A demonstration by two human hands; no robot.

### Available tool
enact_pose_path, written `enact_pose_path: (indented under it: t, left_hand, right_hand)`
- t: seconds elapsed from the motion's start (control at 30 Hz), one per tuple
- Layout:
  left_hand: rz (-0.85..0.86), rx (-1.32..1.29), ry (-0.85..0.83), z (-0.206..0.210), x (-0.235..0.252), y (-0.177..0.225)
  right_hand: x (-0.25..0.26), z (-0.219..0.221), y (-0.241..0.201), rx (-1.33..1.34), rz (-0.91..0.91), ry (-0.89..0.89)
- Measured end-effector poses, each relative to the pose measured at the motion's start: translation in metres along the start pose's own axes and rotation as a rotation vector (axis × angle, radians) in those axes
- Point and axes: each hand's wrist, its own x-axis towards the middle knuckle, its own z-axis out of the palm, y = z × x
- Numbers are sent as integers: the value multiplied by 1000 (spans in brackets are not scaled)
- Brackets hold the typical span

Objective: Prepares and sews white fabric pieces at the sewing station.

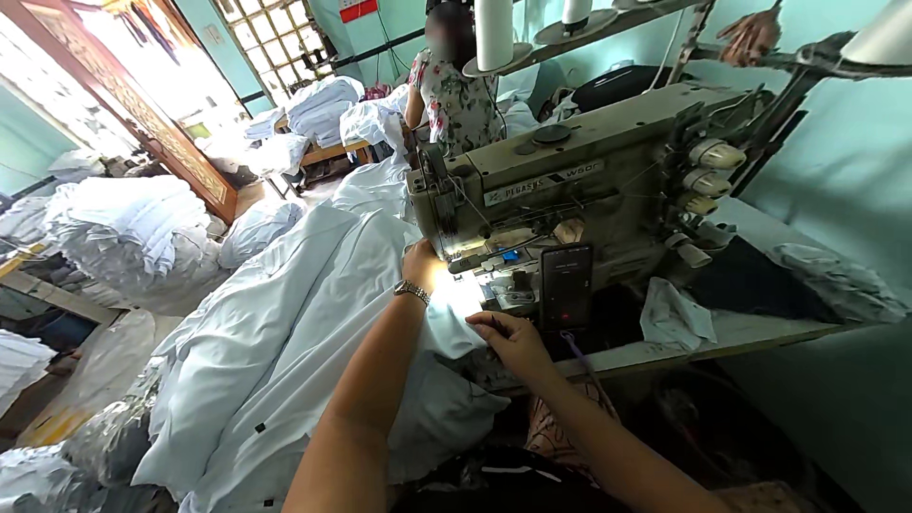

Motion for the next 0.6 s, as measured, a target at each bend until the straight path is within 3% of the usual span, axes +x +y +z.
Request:
enact_pose_path:
  t: [0.17,0.3,0.4,0.47,0.53,0.6]
  left_hand:
    - [17,80,-10,-7,13,2]
    - [95,-48,72,-16,24,-14]
    - [110,1,22,-56,-33,-27]
    - [-8,130,15,-69,-84,-48]
    - [-129,228,-2,-54,-119,-65]
    - [-160,217,53,-40,-125,-69]
  right_hand:
    - [14,1,4,-13,22,-21]
    - [25,2,3,37,15,-19]
    - [22,0,4,73,16,-32]
    - [21,0,3,96,12,-33]
    - [20,4,3,123,12,-30]
    - [19,9,4,136,5,-32]
